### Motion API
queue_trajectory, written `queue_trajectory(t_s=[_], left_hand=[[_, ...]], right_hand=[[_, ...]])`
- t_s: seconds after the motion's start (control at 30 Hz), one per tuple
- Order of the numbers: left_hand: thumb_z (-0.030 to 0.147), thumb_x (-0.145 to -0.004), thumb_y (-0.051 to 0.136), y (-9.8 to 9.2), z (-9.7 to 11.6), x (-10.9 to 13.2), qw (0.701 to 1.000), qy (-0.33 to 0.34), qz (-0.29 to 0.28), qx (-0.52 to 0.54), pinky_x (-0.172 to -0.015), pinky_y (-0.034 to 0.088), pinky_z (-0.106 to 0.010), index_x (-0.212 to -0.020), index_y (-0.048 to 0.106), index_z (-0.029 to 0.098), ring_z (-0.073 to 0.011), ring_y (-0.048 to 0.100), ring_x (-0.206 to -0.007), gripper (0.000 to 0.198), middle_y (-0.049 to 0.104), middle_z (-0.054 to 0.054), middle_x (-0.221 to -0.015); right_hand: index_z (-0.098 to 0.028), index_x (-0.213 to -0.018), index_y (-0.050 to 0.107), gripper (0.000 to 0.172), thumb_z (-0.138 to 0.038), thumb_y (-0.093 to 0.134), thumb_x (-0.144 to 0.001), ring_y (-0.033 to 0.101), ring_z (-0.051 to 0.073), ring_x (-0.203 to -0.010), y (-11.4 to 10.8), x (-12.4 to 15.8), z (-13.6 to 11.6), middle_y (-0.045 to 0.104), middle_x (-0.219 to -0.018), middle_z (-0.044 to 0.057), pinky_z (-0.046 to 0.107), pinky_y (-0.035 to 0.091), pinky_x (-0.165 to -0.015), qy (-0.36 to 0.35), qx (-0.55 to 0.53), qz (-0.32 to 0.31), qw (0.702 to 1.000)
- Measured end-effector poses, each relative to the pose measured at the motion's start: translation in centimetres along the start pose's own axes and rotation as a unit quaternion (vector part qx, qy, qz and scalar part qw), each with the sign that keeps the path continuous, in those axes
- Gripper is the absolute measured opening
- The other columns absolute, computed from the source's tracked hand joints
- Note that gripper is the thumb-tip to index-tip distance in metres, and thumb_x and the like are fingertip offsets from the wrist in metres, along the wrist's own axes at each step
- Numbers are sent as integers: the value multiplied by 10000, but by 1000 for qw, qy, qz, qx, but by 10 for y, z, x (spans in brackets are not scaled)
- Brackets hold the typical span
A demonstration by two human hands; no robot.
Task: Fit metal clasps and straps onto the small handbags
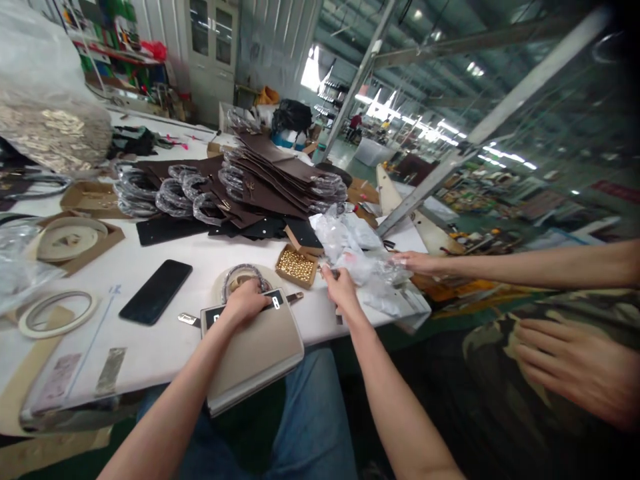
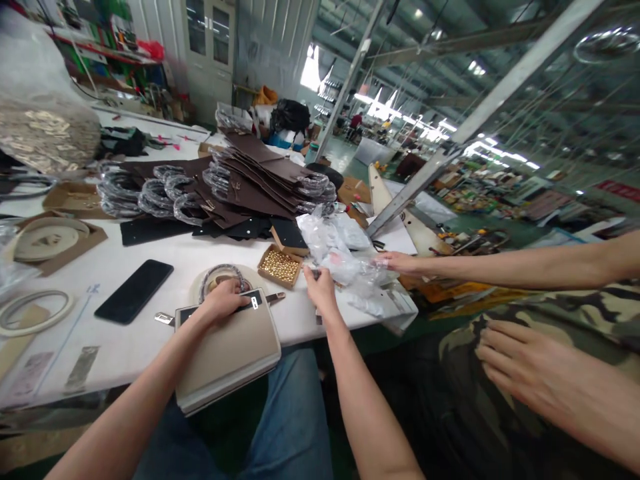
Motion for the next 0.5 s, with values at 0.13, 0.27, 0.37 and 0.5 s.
queue_trajectory(t_s=[0.13,0.27,0.37,0.5], left_hand=[[426,-944,736,6,7,13,993,33,67,-95,-852,533,-407,-1096,683,204,-381,781,-1037,274,827,-165,-1096],[457,-1039,649,14,4,27,970,110,146,-158,-866,543,-452,-1177,638,177,-401,771,-1001,312,804,-197,-1073],[456,-1045,686,17,-1,30,956,173,170,-165,-969,567,-492,-1267,633,144,-409,744,-1090,386,787,-218,-1126],[408,-1044,715,18,3,35,936,233,203,-165,-1092,562,-551,-1409,605,136,-424,687,-1249,468,759,-234,-1272]], right_hand=[[-195,-1088,656,390,-584,657,-1118,665,340,-1039,14,5,25,729,-1075,172,411,520,-918,-133,217,48,966],[-176,-1188,716,352,-520,648,-1154,641,359,-1147,20,8,17,707,-1187,188,432,495,-995,-171,306,46,935],[-172,-1279,717,348,-487,611,-1178,621,377,-1211,12,31,0,692,-1237,198,476,488,-1061,-210,269,72,937],[-235,-1293,710,231,-391,568,-1200,668,308,-1197,17,94,-26,712,-1251,134,424,524,-1086,-277,100,-17,956]])
Point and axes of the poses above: each hand's wrist, its own x-axis away from the middle knuckle, its own y-axis out of the palm, z = x × y, the point moved 1 cm from there along -x, towards the middle knuckle
